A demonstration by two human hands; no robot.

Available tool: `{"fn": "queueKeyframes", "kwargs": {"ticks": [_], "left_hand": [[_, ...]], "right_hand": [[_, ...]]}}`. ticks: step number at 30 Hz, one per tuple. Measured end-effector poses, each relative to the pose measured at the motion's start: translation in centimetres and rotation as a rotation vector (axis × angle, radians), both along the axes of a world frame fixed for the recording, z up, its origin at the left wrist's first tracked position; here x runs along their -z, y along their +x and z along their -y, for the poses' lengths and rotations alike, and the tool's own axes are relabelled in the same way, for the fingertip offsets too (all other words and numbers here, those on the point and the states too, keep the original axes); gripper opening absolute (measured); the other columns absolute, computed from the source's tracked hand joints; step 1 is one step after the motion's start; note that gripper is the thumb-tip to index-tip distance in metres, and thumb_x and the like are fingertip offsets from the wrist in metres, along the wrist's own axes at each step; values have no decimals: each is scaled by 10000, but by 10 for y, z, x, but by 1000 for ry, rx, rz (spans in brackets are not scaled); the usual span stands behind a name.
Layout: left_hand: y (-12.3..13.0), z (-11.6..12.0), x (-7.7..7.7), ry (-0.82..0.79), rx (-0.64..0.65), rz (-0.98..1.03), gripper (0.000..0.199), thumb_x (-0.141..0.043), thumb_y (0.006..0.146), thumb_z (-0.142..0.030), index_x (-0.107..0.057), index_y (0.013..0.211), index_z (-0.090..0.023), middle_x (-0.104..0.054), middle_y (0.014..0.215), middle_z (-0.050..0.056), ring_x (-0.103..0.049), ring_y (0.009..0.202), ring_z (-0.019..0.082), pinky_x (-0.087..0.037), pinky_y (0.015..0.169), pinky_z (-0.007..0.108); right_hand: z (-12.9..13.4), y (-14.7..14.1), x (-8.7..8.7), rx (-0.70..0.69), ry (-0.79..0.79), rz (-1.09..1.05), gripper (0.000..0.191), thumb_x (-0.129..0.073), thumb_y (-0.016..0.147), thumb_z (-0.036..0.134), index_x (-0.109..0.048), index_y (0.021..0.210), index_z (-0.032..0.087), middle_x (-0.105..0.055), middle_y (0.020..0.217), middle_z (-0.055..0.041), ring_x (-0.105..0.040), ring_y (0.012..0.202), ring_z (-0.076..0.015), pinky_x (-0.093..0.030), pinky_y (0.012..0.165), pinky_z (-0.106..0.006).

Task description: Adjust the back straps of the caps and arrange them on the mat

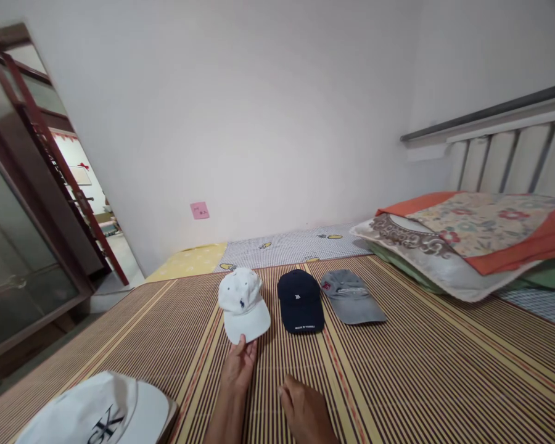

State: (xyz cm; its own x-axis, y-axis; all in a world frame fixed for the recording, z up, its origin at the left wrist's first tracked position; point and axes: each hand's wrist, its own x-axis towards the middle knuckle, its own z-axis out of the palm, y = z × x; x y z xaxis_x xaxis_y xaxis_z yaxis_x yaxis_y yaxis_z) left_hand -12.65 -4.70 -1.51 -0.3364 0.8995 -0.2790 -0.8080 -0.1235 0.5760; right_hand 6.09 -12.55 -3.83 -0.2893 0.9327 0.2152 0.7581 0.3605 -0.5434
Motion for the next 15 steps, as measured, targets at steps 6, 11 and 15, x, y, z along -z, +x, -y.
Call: {"fn": "queueKeyframes", "kwargs": {"ticks": [6, 11, 15], "left_hand": [[-13, -43, -6, -54, 40, 4, 454, -574, 945, 16, -642, 1333, -209, -838, 1005, 68, -801, 795, 164, -652, 751, 237], [-18, -66, -10, -84, 60, 8, 524, -590, 941, 6, -584, 1413, -223, -803, 1195, 111, -807, 884, 177, -658, 780, 244], [-20, -74, -5, -118, 79, 10, 570, -556, 962, -1, -518, 1486, -224, -788, 1231, 123, -809, 864, 178, -667, 763, 252]], "right_hand": [[1, -1, 3, 5, 6, 19, 289, -391, 1074, 255, -634, 925, 216, -771, 796, -49, -754, 736, -202, -240, 578, -293], [0, 0, 4, 2, -6, -9, 274, -391, 1072, 259, -607, 908, 230, -750, 776, -30, -731, 699, -180, -231, 562, -288], [0, 0, 8, 12, 66, -12, 271, -396, 1065, 249, -584, 870, 238, -745, 748, -19, -726, 681, -174, -232, 570, -295]]}}
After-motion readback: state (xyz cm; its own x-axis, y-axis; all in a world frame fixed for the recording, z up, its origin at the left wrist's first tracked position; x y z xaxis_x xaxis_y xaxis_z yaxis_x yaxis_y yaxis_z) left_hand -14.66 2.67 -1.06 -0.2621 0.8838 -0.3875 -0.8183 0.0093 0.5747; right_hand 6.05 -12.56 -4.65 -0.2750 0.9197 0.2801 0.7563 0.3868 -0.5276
